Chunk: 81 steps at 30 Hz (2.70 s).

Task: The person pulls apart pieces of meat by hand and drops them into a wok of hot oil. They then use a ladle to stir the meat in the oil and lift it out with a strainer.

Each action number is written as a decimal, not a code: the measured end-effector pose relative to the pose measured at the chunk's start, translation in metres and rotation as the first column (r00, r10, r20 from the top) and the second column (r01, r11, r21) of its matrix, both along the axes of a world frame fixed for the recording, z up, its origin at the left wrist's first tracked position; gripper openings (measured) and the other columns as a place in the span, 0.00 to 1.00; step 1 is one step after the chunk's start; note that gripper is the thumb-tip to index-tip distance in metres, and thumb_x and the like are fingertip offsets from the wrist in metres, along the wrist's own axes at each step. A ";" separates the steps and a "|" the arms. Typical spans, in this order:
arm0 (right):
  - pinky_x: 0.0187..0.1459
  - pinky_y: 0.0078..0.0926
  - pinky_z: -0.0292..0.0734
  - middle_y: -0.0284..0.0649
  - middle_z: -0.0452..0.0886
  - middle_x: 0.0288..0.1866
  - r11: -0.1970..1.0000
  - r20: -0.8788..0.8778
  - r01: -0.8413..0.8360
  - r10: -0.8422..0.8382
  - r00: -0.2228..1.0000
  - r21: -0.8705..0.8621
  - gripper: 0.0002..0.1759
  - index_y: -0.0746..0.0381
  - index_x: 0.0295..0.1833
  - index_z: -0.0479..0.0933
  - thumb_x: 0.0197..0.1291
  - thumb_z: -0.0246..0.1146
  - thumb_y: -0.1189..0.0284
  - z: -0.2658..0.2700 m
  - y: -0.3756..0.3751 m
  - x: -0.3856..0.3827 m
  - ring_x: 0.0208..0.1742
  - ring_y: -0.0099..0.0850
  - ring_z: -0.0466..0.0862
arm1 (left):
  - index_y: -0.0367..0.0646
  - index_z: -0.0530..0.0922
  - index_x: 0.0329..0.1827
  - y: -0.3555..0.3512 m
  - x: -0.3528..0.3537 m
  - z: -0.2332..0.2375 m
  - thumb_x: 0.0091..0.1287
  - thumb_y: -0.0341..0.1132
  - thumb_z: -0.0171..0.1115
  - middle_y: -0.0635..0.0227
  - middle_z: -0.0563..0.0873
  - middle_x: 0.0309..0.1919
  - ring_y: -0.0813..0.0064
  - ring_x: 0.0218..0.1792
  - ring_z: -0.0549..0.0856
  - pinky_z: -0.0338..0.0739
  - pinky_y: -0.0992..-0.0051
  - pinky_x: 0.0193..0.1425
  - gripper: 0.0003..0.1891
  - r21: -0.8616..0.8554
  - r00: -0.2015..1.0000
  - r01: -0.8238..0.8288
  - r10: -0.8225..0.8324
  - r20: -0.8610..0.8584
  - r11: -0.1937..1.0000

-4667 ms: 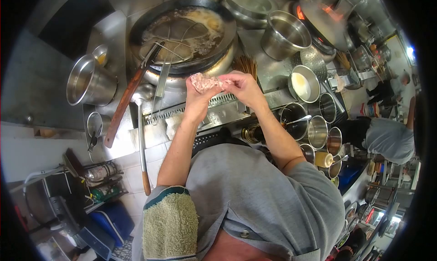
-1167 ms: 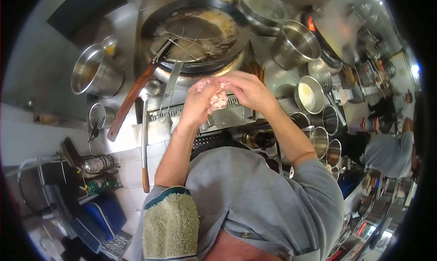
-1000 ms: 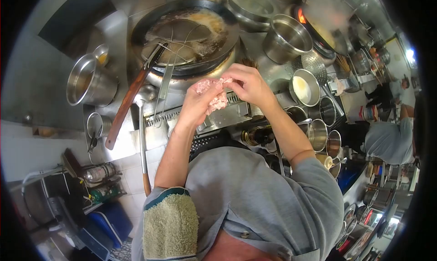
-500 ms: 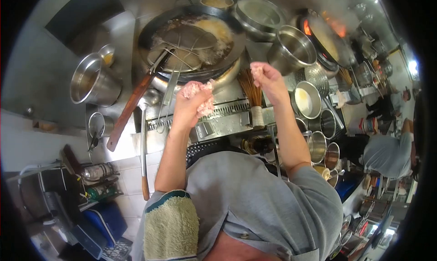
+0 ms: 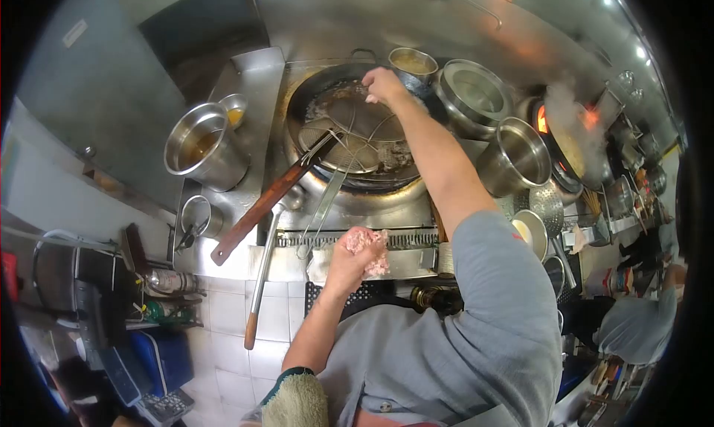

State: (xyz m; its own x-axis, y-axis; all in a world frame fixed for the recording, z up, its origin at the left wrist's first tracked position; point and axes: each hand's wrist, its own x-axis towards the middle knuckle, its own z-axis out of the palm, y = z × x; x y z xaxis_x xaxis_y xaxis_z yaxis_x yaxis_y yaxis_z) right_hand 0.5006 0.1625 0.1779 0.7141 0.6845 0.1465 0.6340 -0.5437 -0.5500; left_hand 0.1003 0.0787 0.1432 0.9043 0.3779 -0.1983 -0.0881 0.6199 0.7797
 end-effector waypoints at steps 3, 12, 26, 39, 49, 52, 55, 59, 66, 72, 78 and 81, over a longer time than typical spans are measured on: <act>0.48 0.26 0.79 0.45 0.85 0.39 0.964 0.147 -0.086 0.049 0.988 0.253 0.16 0.60 0.48 0.82 0.53 0.58 0.81 0.017 -0.008 0.002 0.45 0.30 0.85 | 0.39 0.73 0.40 0.005 -0.004 0.000 0.63 0.25 0.59 0.66 0.82 0.33 0.78 0.29 0.82 0.80 0.78 0.30 0.05 -0.097 0.999 0.027 -0.029 -0.025 0.995; 0.52 0.30 0.77 0.43 0.77 0.55 0.762 -0.697 0.186 0.426 0.577 0.620 0.26 0.64 0.66 0.67 0.71 0.51 0.58 -0.014 -0.216 -0.242 0.52 0.30 0.79 | 0.39 0.73 0.56 0.015 0.039 0.012 0.72 0.40 0.46 0.65 0.83 0.41 0.72 0.39 0.84 0.83 0.71 0.39 0.17 -0.100 0.942 0.327 -0.315 0.115 0.940; 0.36 0.22 0.77 0.38 0.84 0.32 0.874 -0.536 0.194 0.087 0.840 0.446 0.09 0.66 0.43 0.82 0.56 0.65 0.76 -0.005 -0.262 -0.290 0.32 0.23 0.81 | 0.41 0.68 0.52 -0.012 0.052 0.007 0.73 0.43 0.53 0.68 0.80 0.33 0.83 0.27 0.80 0.73 0.83 0.23 0.15 0.155 0.797 0.593 -0.603 0.023 0.790; 0.36 0.22 0.74 0.31 0.79 0.32 0.882 -0.280 -0.119 0.269 0.921 0.455 0.11 0.64 0.46 0.81 0.60 0.65 0.70 -0.005 -0.253 -0.258 0.35 0.24 0.78 | 0.39 0.68 0.56 -0.007 0.067 0.004 0.63 0.28 0.60 0.70 0.79 0.41 0.83 0.42 0.78 0.75 0.81 0.43 0.19 0.568 0.823 0.482 -0.567 -0.033 0.667; 0.24 0.17 0.67 0.32 0.75 0.24 0.830 -0.611 0.118 0.297 0.734 0.545 0.08 0.65 0.44 0.74 0.68 0.55 0.70 -0.008 -0.265 -0.229 0.21 0.18 0.72 | 0.36 0.76 0.50 -0.005 0.076 0.009 0.65 0.27 0.55 0.70 0.83 0.34 0.85 0.33 0.80 0.75 0.83 0.35 0.11 0.267 0.848 0.502 -0.529 0.038 0.823; 0.24 0.16 0.68 0.32 0.76 0.27 0.673 -0.602 0.271 0.322 0.731 0.689 0.09 0.64 0.44 0.72 0.70 0.52 0.70 -0.030 -0.266 -0.225 0.21 0.18 0.71 | 0.38 0.76 0.48 -0.001 0.079 -0.003 0.65 0.28 0.57 0.71 0.83 0.34 0.86 0.33 0.80 0.74 0.84 0.34 0.10 0.123 0.836 0.531 -0.542 0.088 0.839; 0.26 0.16 0.69 0.34 0.77 0.30 0.590 -0.648 0.385 0.332 0.685 0.709 0.09 0.65 0.47 0.73 0.69 0.53 0.71 -0.023 -0.262 -0.239 0.24 0.19 0.73 | 0.39 0.76 0.46 -0.009 0.078 0.004 0.65 0.30 0.60 0.72 0.82 0.33 0.87 0.32 0.80 0.74 0.84 0.32 0.08 0.245 0.897 0.433 -0.443 -0.018 0.867; 0.27 0.17 0.69 0.37 0.78 0.32 0.410 -0.699 0.578 0.532 0.477 0.706 0.10 0.67 0.48 0.75 0.66 0.54 0.73 -0.036 -0.268 -0.229 0.27 0.21 0.75 | 0.40 0.76 0.46 -0.010 0.077 0.000 0.65 0.31 0.63 0.72 0.82 0.34 0.86 0.32 0.80 0.74 0.84 0.31 0.09 0.277 0.897 0.426 -0.441 -0.010 0.861; 0.21 0.11 0.63 0.36 0.76 0.29 0.220 -0.747 0.727 0.361 0.559 0.650 0.11 0.70 0.47 0.74 0.66 0.58 0.72 -0.031 -0.272 -0.178 0.26 0.18 0.72 | 0.41 0.75 0.45 -0.001 0.054 -0.003 0.65 0.30 0.62 0.72 0.82 0.31 0.85 0.27 0.81 0.76 0.82 0.28 0.08 0.226 0.912 0.406 -0.408 -0.041 0.885; 0.34 0.31 0.73 0.37 0.80 0.32 0.793 0.038 0.038 -0.078 0.996 0.608 0.13 0.60 0.48 0.78 0.68 0.54 0.65 -0.004 -0.119 -0.061 0.30 0.35 0.79 | 0.41 0.76 0.43 -0.003 0.029 0.007 0.67 0.32 0.61 0.74 0.82 0.29 0.86 0.28 0.80 0.75 0.82 0.30 0.06 0.188 0.913 0.406 -0.406 -0.042 0.894; 0.58 0.40 0.71 0.51 0.75 0.59 0.995 0.055 -0.062 0.066 0.996 -0.074 0.24 0.50 0.64 0.71 0.61 0.56 0.70 0.002 0.000 -0.011 0.58 0.46 0.77 | 0.40 0.71 0.52 0.004 0.011 -0.001 0.64 0.32 0.41 0.67 0.82 0.37 0.78 0.34 0.83 0.79 0.77 0.34 0.16 -0.036 0.964 0.264 -0.264 0.008 0.964; 0.60 0.36 0.70 0.49 0.74 0.63 0.989 -0.003 -0.090 0.091 0.996 -0.115 0.36 0.47 0.72 0.61 0.57 0.53 0.79 0.020 0.009 -0.005 0.61 0.44 0.76 | 0.40 0.72 0.51 0.013 0.006 0.004 0.67 0.33 0.38 0.70 0.79 0.35 0.81 0.34 0.80 0.79 0.79 0.37 0.16 -0.019 0.945 0.315 -0.315 -0.085 0.949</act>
